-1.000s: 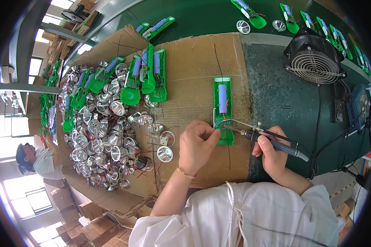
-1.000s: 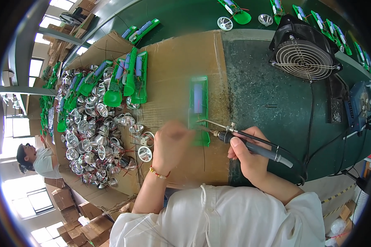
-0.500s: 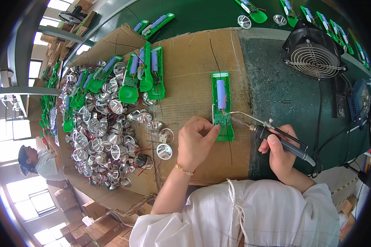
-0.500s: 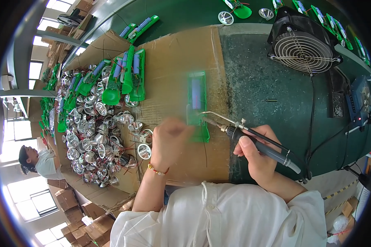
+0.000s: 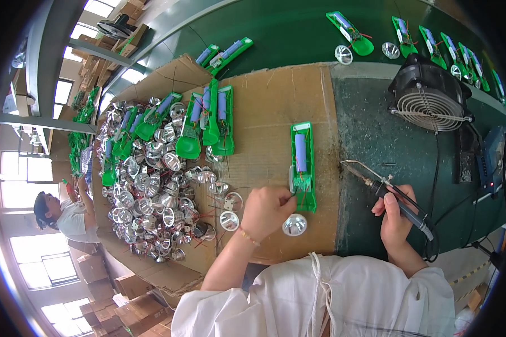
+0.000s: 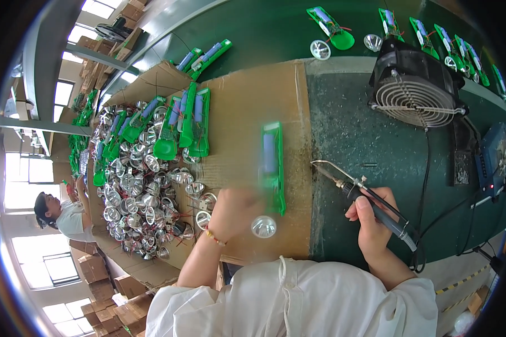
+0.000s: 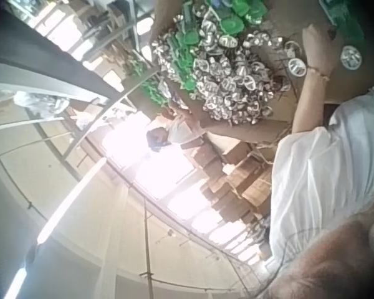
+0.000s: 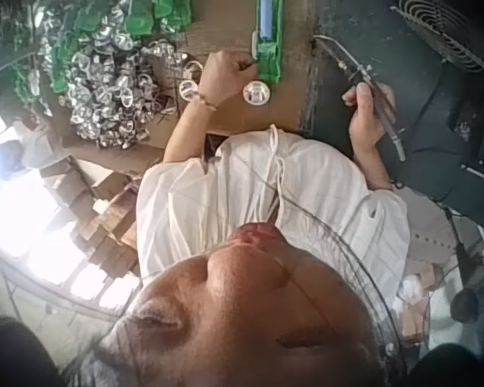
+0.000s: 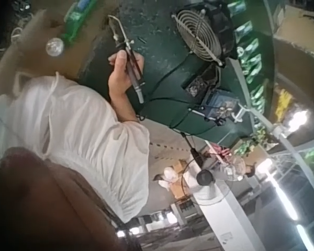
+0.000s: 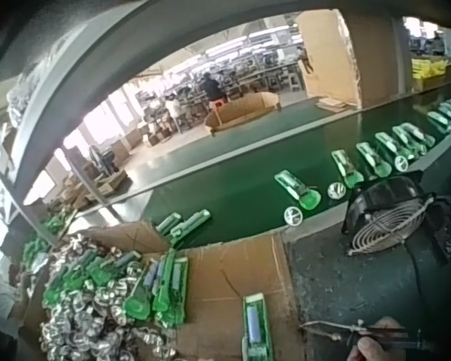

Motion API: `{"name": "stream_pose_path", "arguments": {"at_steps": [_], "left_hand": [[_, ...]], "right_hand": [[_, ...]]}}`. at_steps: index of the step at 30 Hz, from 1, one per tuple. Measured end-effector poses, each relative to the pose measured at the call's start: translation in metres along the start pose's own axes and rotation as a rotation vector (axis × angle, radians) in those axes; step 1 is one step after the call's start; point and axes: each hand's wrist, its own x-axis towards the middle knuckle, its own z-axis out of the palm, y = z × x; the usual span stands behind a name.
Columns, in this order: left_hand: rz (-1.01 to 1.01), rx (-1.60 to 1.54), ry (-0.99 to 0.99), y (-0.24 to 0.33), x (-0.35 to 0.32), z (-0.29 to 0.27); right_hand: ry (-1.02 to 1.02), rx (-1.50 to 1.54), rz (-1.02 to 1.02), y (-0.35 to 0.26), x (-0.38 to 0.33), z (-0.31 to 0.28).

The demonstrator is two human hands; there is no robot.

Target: Soldering wires to circuit boards during the assembly of hand-held flashlights.

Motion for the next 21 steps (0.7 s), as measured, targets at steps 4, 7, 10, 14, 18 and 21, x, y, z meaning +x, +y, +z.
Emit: {"name": "stream_pose_path", "arguments": {"at_steps": [4, 7, 10, 14, 18, 21], "left_hand": [[0.035, -0.070, 0.105, 0.016, 0.082, -0.026], [0.087, -0.080, 0.337, 0.011, 0.160, -0.059], [0.008, 0.000, 0.415, 0.015, 0.176, -0.122], [-0.067, 0.430, 0.448, 0.000, 0.123, -0.185], [-0.376, 0.747, 0.132, -0.050, 0.073, -0.183], [-0.301, 0.694, 0.261, -0.069, 0.060, -0.159]], "right_hand": [[0.071, -0.048, 0.033, 0.002, 0.004, 0.006], [0.035, 0.014, 0.065, 0.000, -0.001, 0.009], [0.022, 0.032, 0.106, 0.000, -0.002, 0.004], [0.017, 0.036, 0.112, 0.000, 0.004, 0.001], [-0.035, 0.065, 0.148, -0.006, -0.001, 0.007], [-0.046, 0.035, 0.135, -0.005, -0.003, 0.007]]}}
